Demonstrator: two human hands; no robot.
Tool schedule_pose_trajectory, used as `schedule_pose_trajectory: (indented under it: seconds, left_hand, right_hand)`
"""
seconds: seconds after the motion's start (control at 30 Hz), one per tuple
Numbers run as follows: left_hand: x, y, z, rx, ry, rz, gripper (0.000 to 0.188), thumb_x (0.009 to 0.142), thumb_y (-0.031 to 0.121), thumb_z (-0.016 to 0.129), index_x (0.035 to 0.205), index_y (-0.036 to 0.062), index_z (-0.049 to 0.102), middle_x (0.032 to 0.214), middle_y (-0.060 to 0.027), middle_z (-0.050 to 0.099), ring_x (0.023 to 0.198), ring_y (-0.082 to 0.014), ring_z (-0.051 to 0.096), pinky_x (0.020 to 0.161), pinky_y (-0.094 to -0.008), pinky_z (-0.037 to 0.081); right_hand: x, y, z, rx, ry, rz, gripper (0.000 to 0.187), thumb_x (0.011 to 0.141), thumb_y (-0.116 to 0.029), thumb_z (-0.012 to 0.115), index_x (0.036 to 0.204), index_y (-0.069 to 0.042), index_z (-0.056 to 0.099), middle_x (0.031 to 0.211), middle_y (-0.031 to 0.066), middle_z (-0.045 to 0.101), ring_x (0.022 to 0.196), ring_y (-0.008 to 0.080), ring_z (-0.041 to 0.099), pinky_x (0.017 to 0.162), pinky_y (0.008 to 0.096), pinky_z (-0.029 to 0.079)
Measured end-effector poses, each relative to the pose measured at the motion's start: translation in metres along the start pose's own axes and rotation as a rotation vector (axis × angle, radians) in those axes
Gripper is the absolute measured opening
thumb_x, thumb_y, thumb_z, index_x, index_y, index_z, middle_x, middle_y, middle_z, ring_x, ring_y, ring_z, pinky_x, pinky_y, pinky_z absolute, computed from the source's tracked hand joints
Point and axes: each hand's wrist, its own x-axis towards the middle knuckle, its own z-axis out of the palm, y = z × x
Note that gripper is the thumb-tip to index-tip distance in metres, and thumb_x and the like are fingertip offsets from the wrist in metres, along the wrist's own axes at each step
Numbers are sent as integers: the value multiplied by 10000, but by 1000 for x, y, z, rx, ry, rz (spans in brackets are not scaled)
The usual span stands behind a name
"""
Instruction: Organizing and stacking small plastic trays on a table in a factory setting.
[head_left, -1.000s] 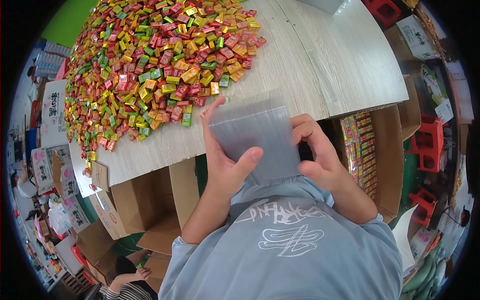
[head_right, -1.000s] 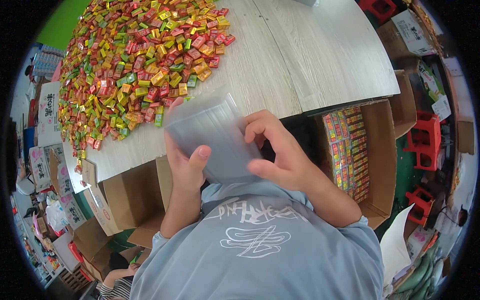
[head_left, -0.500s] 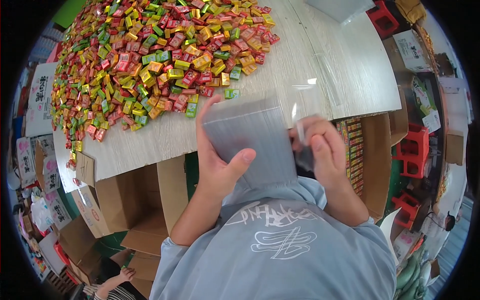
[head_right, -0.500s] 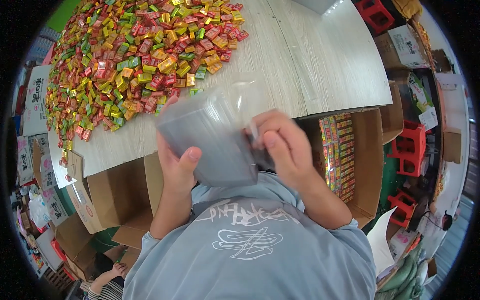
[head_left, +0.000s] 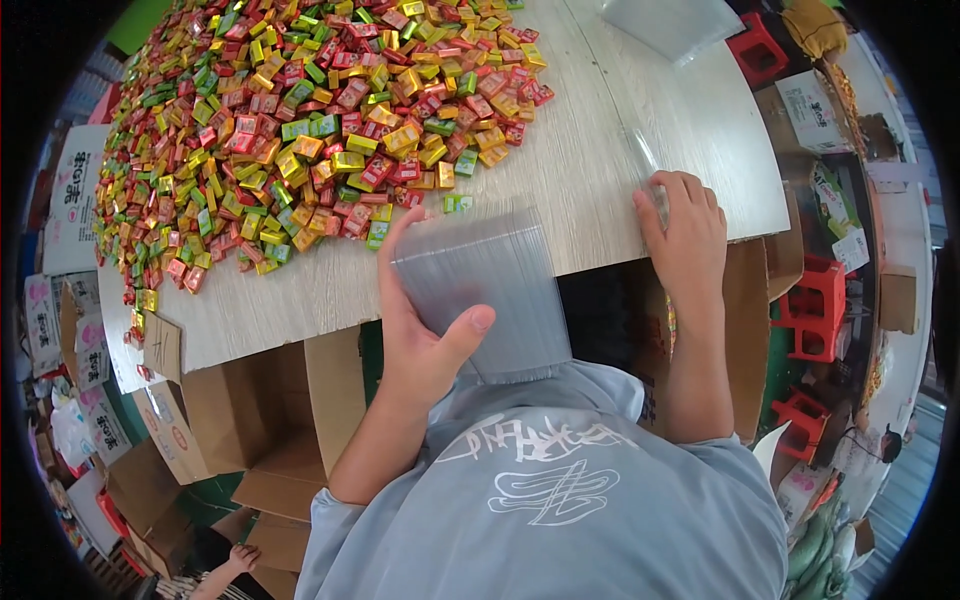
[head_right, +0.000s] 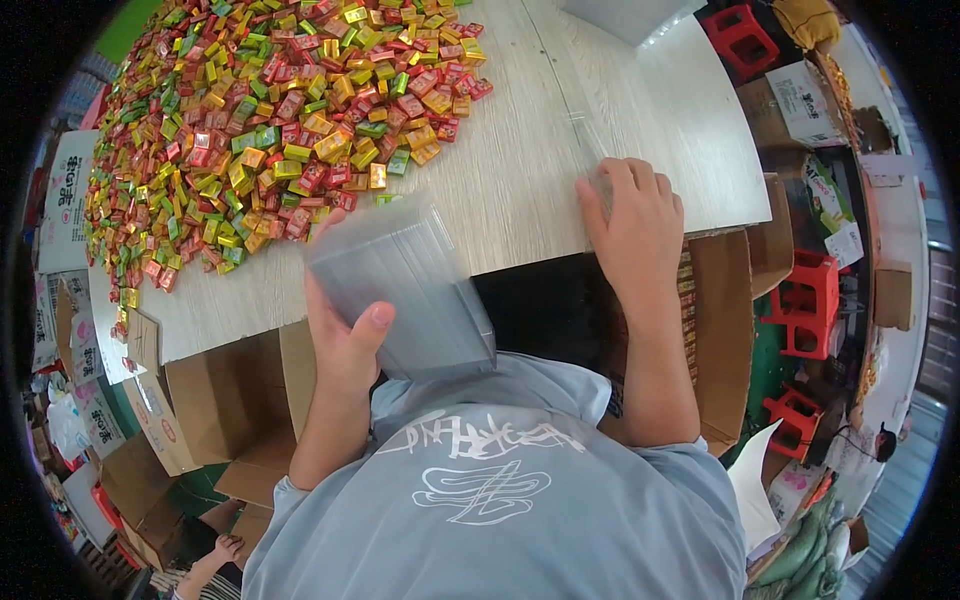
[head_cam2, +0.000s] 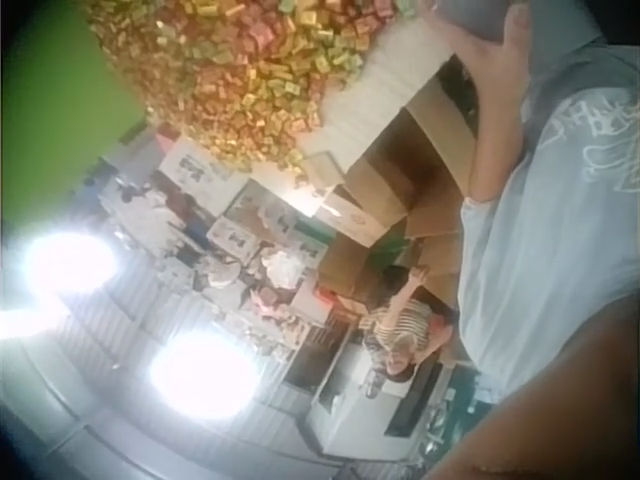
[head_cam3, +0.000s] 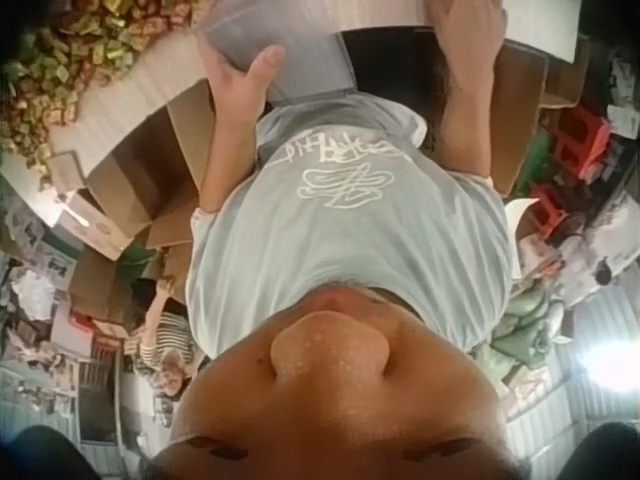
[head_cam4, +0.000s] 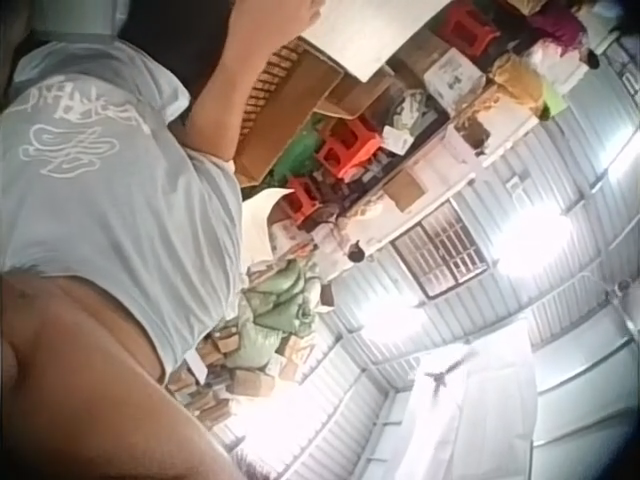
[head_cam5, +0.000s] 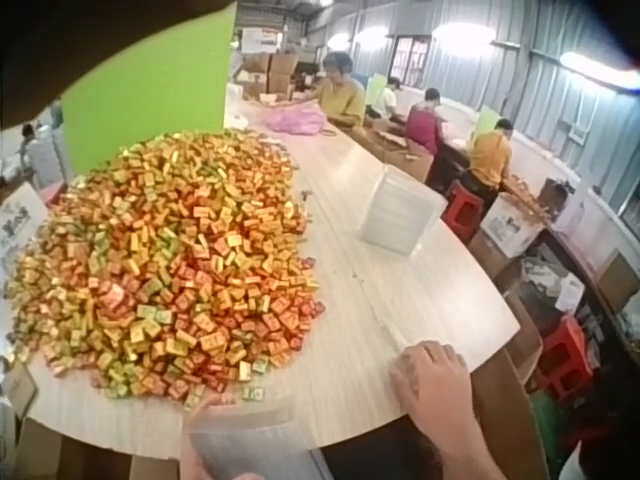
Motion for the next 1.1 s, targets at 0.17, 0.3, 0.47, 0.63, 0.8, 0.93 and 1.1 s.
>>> schedule_pose_trajectory:
  seconds: [0.17, 0.3, 0.47, 0.63, 0.8, 0.93, 1.1]
  left_hand:
    - [2, 1, 3, 36, 4, -4, 959, 757, 247, 832, 1489, 62, 240, 1298, -86, 465, 1176, -196, 514, 987, -345, 441]
    - [3, 0, 9, 41, -11, -16, 958, 759, 256, 832, 1489, 61, 243, 1300, -91, 465, 1174, -197, 515, 982, -344, 443]
    - [5, -4, 23, 55, -8, -10, 946, 769, 255, 822, 1492, 64, 243, 1297, -95, 471, 1175, -200, 515, 981, -346, 447]
    - [10, -9, 37, 83, 9, 16, 939, 772, 250, 821, 1493, 65, 249, 1306, -100, 472, 1178, -204, 515, 993, -352, 442]
    - [17, -15, 45, 90, 7, 30, 925, 779, 263, 817, 1487, 55, 259, 1316, -103, 474, 1189, -209, 511, 1009, -356, 433]
    - [20, -22, 49, 111, 73, 58, 917, 787, 285, 817, 1483, 45, 269, 1315, -107, 485, 1195, -212, 512, 1018, -359, 427]
    - [20, -20, 78, 131, 21, 66, 931, 790, 295, 820, 1489, 41, 261, 1319, -110, 492, 1196, -213, 518, 1022, -364, 426]
  right_hand:
    - [-1, 9, 12, 83, 12, -56, 380, 961, -270, 570, 1271, -53, 537, 1315, 172, 525, 1179, 372, 512, 1013, 443, 397]
    - [-7, 13, 19, 128, 44, -87, 433, 964, -250, 564, 1345, -59, 492, 1408, 185, 457, 1236, 387, 469, 1071, 454, 354]
    - [-9, 22, 21, 333, 46, -66, 439, 930, -170, 603, 1349, -62, 522, 1445, 175, 429, 1201, 379, 480, 1065, 453, 355]
    - [-4, 28, 11, 351, -22, -122, 453, 911, -180, 623, 1347, -87, 540, 1445, 153, 422, 1121, 360, 499, 1032, 461, 372]
    - [0, 32, 11, 210, -53, -231, 484, 910, -284, 621, 1352, -103, 542, 1421, 153, 426, 1165, 359, 477, 1038, 462, 363]
    - [-9, 38, 11, 458, 172, -295, 508, 893, -350, 634, 1302, -64, 541, 1373, 172, 455, 1250, 339, 451, 1057, 431, 346]
    - [-33, 22, -1, 1393, -335, -337, 411, 929, -310, 606, 1202, -19, 510, 1209, 135, 537, 1101, 245, 513, 961, 349, 397]
